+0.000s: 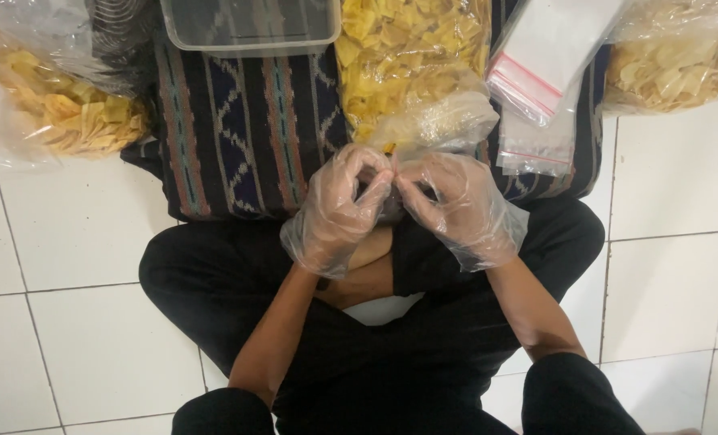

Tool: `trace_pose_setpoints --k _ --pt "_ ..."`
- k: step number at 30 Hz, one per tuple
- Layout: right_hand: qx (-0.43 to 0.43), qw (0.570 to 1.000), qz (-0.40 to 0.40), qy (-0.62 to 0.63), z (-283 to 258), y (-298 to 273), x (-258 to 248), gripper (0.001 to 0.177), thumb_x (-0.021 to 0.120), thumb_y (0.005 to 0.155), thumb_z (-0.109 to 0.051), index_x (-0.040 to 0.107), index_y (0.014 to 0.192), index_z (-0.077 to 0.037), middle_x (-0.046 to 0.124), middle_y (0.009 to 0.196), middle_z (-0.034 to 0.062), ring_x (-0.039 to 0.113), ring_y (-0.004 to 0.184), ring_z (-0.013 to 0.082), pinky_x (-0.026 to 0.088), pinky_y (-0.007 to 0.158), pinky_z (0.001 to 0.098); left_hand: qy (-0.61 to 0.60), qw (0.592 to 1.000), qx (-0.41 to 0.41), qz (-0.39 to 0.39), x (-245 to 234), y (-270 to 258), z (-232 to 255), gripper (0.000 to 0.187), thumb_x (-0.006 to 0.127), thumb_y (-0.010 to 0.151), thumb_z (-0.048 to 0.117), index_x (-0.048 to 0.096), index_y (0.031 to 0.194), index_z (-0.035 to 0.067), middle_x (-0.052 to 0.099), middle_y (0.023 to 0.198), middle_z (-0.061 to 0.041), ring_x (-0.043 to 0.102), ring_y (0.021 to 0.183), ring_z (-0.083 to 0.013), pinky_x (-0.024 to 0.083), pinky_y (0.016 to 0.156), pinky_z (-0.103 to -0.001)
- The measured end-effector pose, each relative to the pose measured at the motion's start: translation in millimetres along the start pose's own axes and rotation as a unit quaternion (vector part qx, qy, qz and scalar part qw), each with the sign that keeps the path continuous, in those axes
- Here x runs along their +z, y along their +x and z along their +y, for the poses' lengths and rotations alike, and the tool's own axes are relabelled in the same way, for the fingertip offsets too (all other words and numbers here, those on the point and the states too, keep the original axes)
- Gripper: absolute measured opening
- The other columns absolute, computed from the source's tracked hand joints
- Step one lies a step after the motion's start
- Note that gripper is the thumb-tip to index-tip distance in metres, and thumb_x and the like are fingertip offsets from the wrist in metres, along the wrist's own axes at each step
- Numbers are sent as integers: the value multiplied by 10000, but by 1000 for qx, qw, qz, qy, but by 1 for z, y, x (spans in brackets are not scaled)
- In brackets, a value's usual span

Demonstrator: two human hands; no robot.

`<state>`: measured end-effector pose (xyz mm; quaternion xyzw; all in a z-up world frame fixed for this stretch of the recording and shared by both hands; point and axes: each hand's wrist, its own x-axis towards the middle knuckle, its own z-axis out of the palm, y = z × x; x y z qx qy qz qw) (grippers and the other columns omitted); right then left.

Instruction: A person is manually filling small plastic bags with yellow snack chips from a larger supply while sitting on the floor.

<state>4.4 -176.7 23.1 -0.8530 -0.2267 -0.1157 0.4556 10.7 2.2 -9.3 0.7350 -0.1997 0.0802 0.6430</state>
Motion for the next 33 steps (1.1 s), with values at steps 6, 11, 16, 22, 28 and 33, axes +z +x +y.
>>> trace_pose_setpoints --k 6,11,16,22,28,33 --pt "-24 997 7 -69 10 -7 8 64 815 923 -112 783 868 -105 690 691 52 679 608 265 547 547 342 103 994 31 -12 5 -6 -7 104 635 1009 101 604 944 27 639 855 -121 710 772 -344 616 646 -398" --pt "-31 995 15 -91 24 -13 13 136 814 915 -99 760 791 -89 642 639 63 653 569 262 512 483 316 202 978 56 21 17 -13 -16 101 613 1018 146 593 937 89 584 804 -60 683 752 -313 581 658 -374" --pt "-31 992 31 -121 45 -29 24 177 817 919 -135 735 764 -109 624 630 25 624 552 235 493 461 306 276 957 69 52 28 -19 -23 96 592 1022 164 575 943 110 548 793 -41 669 740 -287 565 662 -358" --pt "-52 985 42 -156 56 -35 25 168 794 934 -180 736 782 -141 606 630 3 595 541 184 495 482 269 252 964 74 49 25 -16 -19 72 630 1006 144 602 968 90 589 801 -66 671 725 -307 567 629 -387" --pt "-76 985 42 -152 28 -18 20 173 787 941 -144 698 803 -88 621 674 59 626 584 248 509 495 314 103 993 48 44 16 -4 6 83 684 982 152 655 998 76 690 843 -87 717 745 -283 606 628 -363" --pt "-90 983 13 -160 39 -25 17 166 731 975 -140 676 828 -88 619 710 79 636 614 279 525 524 363 34 999 33 10 3 -1 -2 110 724 968 132 718 893 51 703 782 -94 728 719 -330 599 638 -380"
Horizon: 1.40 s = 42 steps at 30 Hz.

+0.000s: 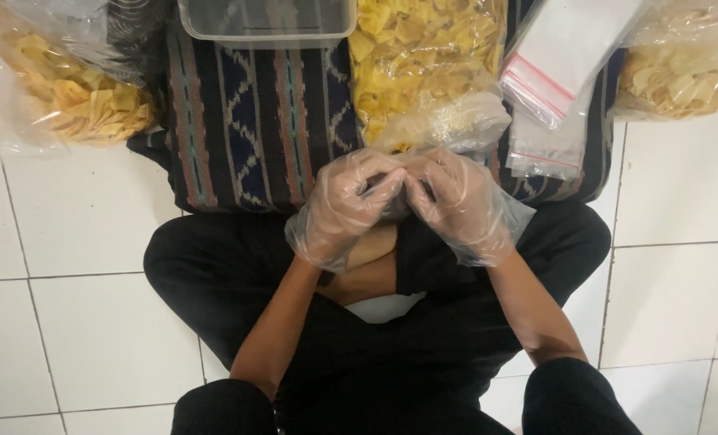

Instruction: A person is manually filling small plastic bags with yellow snack chips from a larger supply while sitting on the floor.

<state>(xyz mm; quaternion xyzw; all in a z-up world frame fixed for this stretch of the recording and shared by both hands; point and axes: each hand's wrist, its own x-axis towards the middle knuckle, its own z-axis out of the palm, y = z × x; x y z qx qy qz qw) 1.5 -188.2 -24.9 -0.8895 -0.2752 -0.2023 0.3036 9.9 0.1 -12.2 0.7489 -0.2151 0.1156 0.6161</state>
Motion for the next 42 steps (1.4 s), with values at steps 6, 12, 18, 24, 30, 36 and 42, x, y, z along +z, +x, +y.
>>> trace_pose_setpoints --k 6,12,18,24,30,36,42 --pt "-16 996 -9 -83 1 -5 7 190 760 952 -191 671 795 -131 592 686 19 596 572 203 506 512 300 12 997 -69 19 6 -9 -1 102 759 926 154 751 831 118 706 706 -54 714 674 -312 594 615 -359" --pt "-18 998 -1 -66 -1 0 8 155 753 904 -129 663 778 -134 552 648 12 559 540 199 483 507 280 44 995 -66 55 14 -11 -3 157 789 869 107 685 755 130 624 625 -22 668 576 -232 545 536 -298" --pt "5 1000 7 6 0 -1 11 195 753 927 -106 659 756 -111 580 663 55 577 551 270 482 497 337 71 993 -53 76 15 -11 -1 191 782 864 110 667 715 145 601 588 22 642 527 -191 534 498 -257" --pt "21 999 19 37 1 0 13 206 761 921 -100 649 747 -106 579 659 37 575 552 260 476 491 340 92 992 -45 79 19 -10 0 191 762 856 71 646 722 143 599 610 -25 646 558 -239 525 502 -293" --pt "37 996 30 74 -2 3 3 188 782 919 -113 691 755 -126 574 606 19 568 526 217 494 514 314 126 988 -50 78 17 -11 -9 149 749 843 12 657 760 95 603 623 -88 659 574 -280 533 471 -315" --pt "80 992 38 91 -6 10 -6 204 777 941 -124 703 752 -130 622 588 -9 608 526 188 501 508 273 112 991 -41 65 18 -8 -1 128 759 832 79 680 773 161 596 627 -2 649 576 -211 532 519 -291" --pt "84 986 83 117 -9 3 2 235 866 858 -73 651 764 -82 681 666 45 673 563 235 538 484 298 81 996 -23 35 14 -10 -10 59 762 887 93 740 862 141 668 711 -38 670 619 -254 558 523 -348"
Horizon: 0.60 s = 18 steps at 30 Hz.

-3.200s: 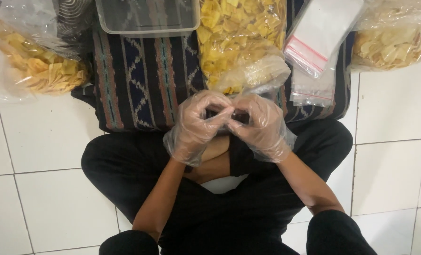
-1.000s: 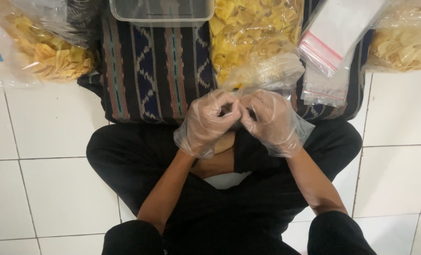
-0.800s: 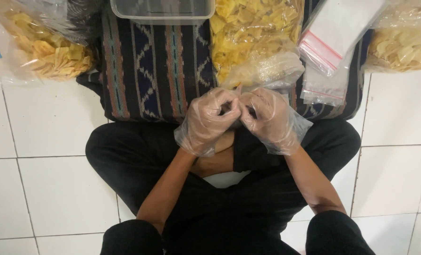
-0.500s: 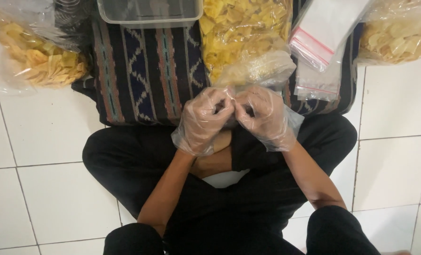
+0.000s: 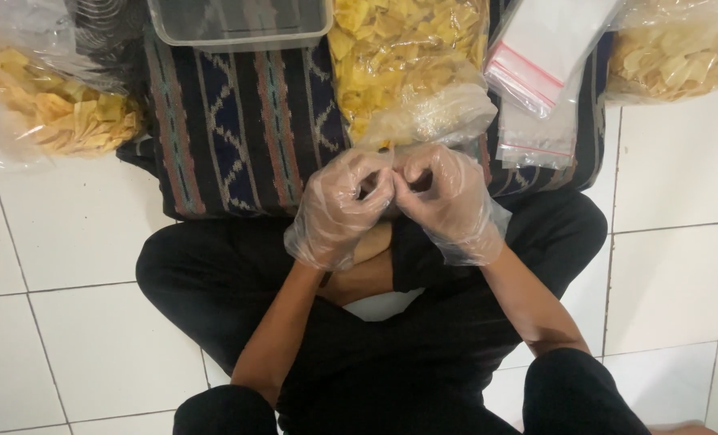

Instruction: A person is manually filling small plastic bags with yellow snack chips from a larger supply while sitting on the floor.

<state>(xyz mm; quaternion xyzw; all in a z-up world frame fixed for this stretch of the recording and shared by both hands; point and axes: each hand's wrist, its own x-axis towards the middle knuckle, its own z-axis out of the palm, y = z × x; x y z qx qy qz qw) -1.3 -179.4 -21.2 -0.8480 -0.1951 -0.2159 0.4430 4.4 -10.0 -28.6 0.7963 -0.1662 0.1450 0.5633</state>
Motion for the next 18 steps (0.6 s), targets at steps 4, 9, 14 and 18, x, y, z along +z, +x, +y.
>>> trace_pose_setpoints --k 4,9,14,18 --pt "-60 994 -11 -89 -8 10 -3 241 815 915 -95 630 761 -107 642 684 21 625 591 219 526 563 304 68 995 76 8 -1 2 -1 73 758 888 57 711 852 100 643 732 -39 643 623 -222 552 553 -301" --pt "-136 961 -2 -240 -19 15 -12 236 809 924 -95 684 726 -122 714 840 43 627 635 195 500 563 293 79 994 62 41 10 -9 -11 104 724 890 123 683 802 160 562 665 49 581 559 -166 520 534 -278" --pt "-144 936 38 -319 -15 9 -12 213 751 966 -248 709 774 -165 684 989 32 623 700 177 488 601 305 169 967 189 25 5 -12 -9 201 686 914 127 604 731 139 514 658 27 516 546 -155 483 549 -234" --pt "-140 944 44 -296 -20 8 -13 202 788 945 -242 707 796 -133 691 995 63 641 713 209 482 607 313 128 972 190 58 5 -6 7 234 671 939 171 610 723 105 519 654 9 519 533 -186 486 528 -271"
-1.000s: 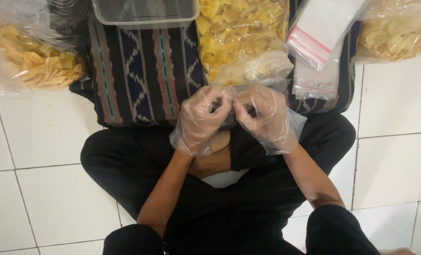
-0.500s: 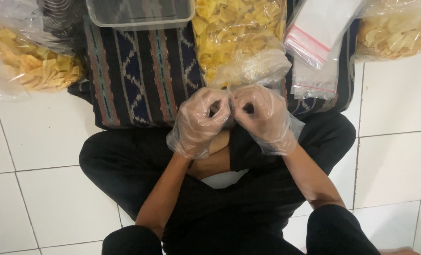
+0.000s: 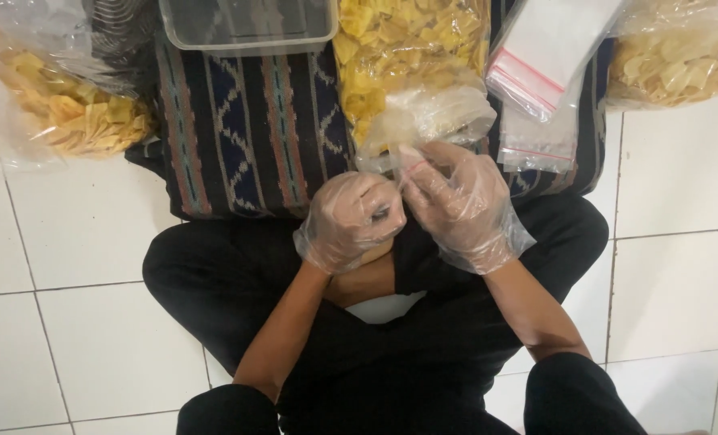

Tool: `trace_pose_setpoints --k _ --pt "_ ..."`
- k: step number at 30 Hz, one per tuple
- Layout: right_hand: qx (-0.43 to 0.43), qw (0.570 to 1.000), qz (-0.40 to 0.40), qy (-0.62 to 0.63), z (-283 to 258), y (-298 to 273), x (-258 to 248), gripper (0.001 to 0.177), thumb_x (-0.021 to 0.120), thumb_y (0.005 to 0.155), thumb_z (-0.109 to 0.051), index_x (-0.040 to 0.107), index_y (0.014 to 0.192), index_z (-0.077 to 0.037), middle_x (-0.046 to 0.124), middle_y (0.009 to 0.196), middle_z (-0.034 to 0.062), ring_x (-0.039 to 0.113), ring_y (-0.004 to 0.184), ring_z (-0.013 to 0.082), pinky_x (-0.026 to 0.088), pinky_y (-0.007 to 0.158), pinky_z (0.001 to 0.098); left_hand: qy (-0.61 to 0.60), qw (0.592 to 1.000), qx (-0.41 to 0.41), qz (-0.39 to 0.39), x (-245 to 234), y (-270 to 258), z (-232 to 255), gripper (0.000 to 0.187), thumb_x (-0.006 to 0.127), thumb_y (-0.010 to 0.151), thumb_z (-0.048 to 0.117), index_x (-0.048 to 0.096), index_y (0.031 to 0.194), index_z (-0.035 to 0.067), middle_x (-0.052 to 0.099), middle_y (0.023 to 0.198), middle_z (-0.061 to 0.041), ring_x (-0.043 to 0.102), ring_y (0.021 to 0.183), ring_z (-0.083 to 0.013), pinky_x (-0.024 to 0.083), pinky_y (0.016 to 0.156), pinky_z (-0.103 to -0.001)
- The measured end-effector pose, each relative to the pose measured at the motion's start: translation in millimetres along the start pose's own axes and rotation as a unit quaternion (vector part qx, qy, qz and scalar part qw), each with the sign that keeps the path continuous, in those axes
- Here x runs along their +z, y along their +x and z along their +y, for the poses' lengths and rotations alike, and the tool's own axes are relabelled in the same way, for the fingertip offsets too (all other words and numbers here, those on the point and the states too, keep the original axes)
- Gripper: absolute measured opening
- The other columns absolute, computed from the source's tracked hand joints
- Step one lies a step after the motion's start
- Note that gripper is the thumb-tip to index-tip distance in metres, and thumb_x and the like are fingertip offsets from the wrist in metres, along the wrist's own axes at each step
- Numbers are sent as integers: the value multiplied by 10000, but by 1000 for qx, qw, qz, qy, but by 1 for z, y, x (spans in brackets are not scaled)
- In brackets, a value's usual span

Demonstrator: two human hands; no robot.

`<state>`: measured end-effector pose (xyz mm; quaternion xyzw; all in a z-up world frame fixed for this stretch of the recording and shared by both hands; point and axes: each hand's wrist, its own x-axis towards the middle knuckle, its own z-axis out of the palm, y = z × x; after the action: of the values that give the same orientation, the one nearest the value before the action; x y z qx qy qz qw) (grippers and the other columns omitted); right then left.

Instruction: A person is manually filling small plastic bags with yellow snack chips from a larger supply while sitting on the floor.

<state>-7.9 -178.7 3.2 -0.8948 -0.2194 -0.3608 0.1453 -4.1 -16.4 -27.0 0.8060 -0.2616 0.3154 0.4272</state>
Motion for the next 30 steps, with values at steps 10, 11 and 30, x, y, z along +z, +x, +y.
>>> trace_pose_setpoints --k 10,11,30 --pt "63 990 48 120 -9 4 -13 59 764 913 -1 749 864 27 723 855 191 665 664 359 539 523 391 0 996 68 49 -7 15 20 215 632 976 300 621 885 105 597 771 -28 577 603 -210 514 560 -316" --pt "79 986 58 135 -6 2 -13 64 755 942 -37 768 910 17 737 910 170 660 694 361 537 544 409 -3 998 50 45 -5 11 16 243 658 959 346 644 1034 115 647 859 -49 612 659 -230 549 592 -349" --pt "60 859 27 508 1 2 2 782 933 672 -313 617 1327 -25 721 1053 305 751 878 432 615 733 518 -497 822 -269 72 -12 -5 -15 867 842 823 499 497 1391 -58 725 1142 -192 701 1077 -216 534 976 -335"
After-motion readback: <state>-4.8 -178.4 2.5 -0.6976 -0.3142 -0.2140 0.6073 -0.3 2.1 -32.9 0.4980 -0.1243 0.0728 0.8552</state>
